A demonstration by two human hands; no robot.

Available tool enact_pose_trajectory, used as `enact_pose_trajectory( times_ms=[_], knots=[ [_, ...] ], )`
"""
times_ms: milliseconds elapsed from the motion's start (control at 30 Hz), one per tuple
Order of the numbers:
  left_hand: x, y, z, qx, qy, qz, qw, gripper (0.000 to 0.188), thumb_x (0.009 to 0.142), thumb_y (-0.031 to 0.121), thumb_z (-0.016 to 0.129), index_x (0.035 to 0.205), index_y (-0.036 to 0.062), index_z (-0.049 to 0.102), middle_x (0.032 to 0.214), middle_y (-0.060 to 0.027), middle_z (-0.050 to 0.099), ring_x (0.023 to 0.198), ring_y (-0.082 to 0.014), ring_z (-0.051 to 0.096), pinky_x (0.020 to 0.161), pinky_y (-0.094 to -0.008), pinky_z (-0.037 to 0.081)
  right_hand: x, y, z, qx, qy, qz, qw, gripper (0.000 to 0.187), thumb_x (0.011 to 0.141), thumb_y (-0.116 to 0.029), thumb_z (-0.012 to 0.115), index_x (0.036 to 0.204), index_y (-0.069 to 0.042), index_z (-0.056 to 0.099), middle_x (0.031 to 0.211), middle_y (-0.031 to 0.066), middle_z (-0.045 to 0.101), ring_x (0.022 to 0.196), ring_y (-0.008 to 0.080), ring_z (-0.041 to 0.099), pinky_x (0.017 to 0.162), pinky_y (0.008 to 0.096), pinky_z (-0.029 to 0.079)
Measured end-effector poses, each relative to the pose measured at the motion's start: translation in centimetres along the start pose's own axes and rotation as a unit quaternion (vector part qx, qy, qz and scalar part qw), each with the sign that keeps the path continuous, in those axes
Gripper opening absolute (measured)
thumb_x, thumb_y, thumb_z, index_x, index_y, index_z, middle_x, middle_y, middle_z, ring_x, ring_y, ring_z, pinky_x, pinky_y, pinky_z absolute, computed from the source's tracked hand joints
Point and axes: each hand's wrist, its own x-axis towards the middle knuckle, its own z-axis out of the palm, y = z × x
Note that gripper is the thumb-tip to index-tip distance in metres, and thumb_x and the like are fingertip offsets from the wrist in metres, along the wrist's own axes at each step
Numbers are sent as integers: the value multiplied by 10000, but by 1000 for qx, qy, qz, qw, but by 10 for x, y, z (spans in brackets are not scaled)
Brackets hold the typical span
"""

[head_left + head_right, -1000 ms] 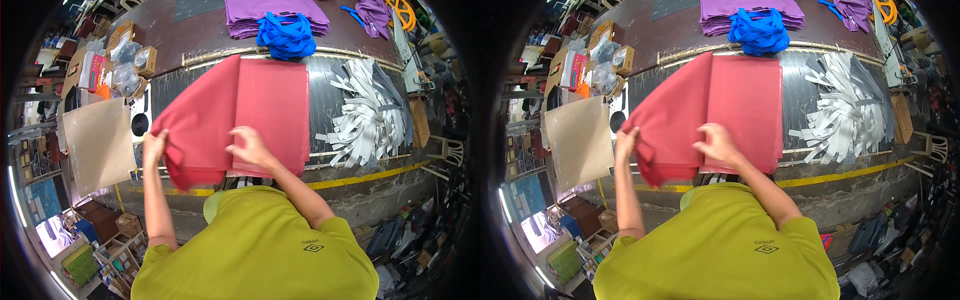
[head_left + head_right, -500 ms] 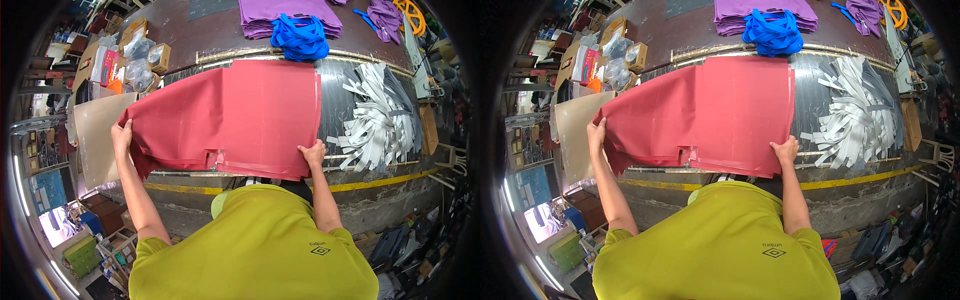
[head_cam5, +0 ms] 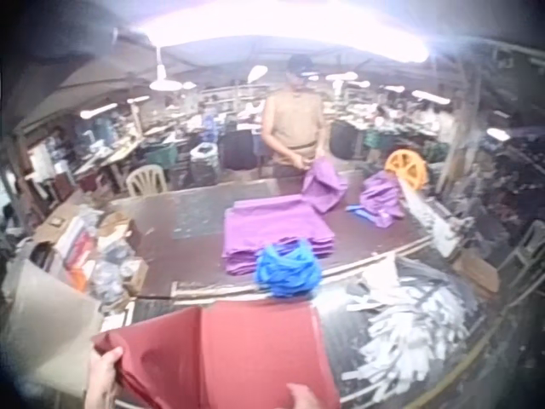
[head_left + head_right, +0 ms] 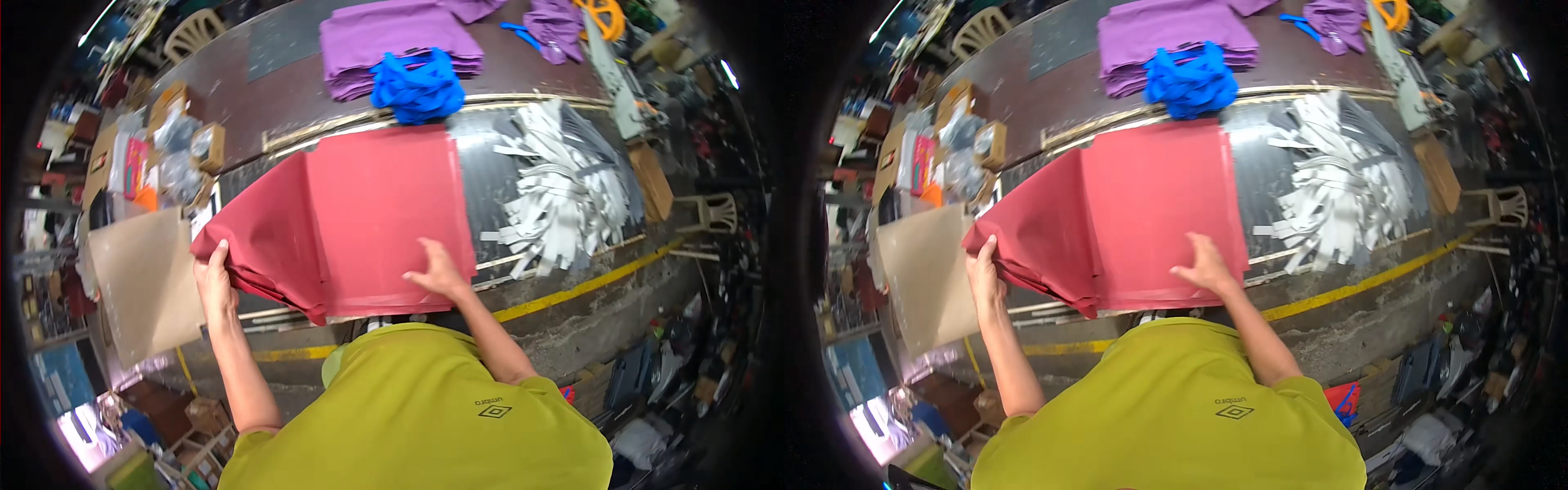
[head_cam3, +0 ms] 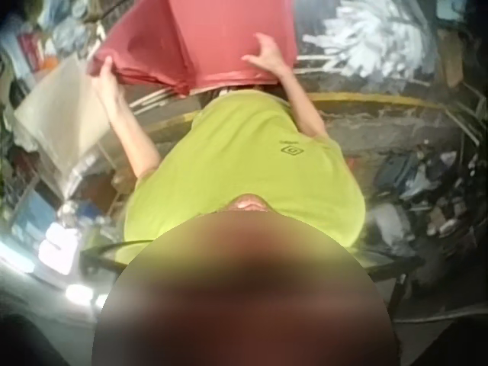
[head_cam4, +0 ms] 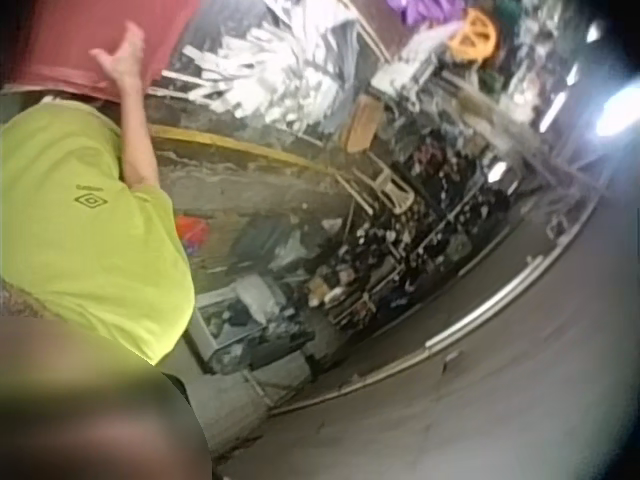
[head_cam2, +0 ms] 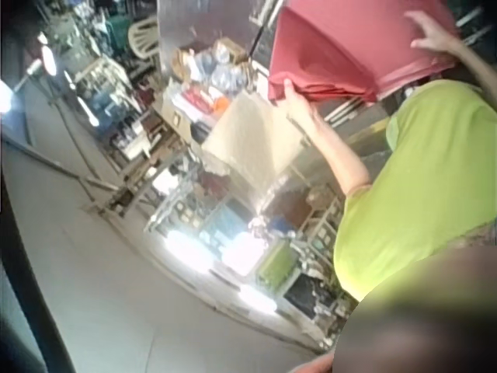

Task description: Marking patterns on red fabric using a template, weights, and a chalk pencil.

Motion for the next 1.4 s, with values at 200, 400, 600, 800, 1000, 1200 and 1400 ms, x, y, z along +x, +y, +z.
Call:
enact_pose_trajectory(
  times_ms=[200, 400, 600, 800, 1000, 1200, 1400],
  knots=[
    [-49, 38, 137, -166, -53, 80, 981, 256, 998, 40, 744, 1252, 38, 706, 1205, -67, 766, 1093, -201, 733, 1007, -377, 580, -26, -44, -28, 137, -94, -72, 984, 882, 870, -400, 895, 1570, -37, 500, 1526, 253, 550, 1431, 434, 566, 1203, 495, 473],
    [-120, 95, 343, -226, -177, 83, 954, 147, 1000, 56, 759, 1141, 19, 751, 1075, -65, 787, 919, -180, 754, 856, -340, 617, -92, 35, -106, 132, 73, -23, 988, 776, 891, -278, 881, 1547, -48, 537, 1489, 203, 594, 1311, 371, 659, 1092, 447, 546],
    [-232, 137, 606, -171, -356, 44, 918, 203, 998, 197, 733, 849, 59, 738, 796, -17, 698, 671, -130, 584, 599, -336, 461, -206, 176, -159, 300, 206, 141, 921, 721, 898, -197, 912, 1507, -20, 570, 1414, 169, 673, 1182, 258, 712, 996, 402, 594],
    [-371, 107, 811, 1, -633, 100, 767, 1538, 788, 783, 845, 1702, -129, 9, 1753, -367, 238, 1671, -403, 212, 1350, -464, 233, -278, 248, -172, 226, 257, 263, 902, 786, 880, -295, 930, 1517, -23, 557, 1437, 212, 656, 1230, 298, 689, 1017, 427, 582],
    [-358, -141, 715, 362, -468, 432, 681, 961, 986, 561, 724, 1758, 230, 256, 1763, -257, 286, 1608, -542, 254, 1228, -754, 262, -233, 260, -191, 207, 307, 252, 894, 735, 914, -321, 889, 1502, -23, 562, 1461, 240, 600, 1238, 393, 674, 1035, 481, 574],
    [-296, -279, 477, 592, -500, 212, 596, 938, 971, 560, 737, 1745, 279, 288, 1789, -246, 215, 1608, -590, 197, 1219, -805, 249, -180, 265, -213, 197, 309, 242, 898, 672, 919, -305, 880, 1461, -27, 598, 1417, 224, 622, 1170, 365, 693, 995, 467, 591],
    [-228, -298, 385, 644, -462, 217, 570, 893, 956, 499, 767, 1717, 268, 360, 1783, -160, 280, 1588, -510, 304, 1218, -710, 350, -154, 267, -236, 0, 440, 248, 863, 554, 897, -305, 882, 1343, -55, 669, 1348, 181, 631, 1132, 358, 677, 988, 494, 557]
  ],
)
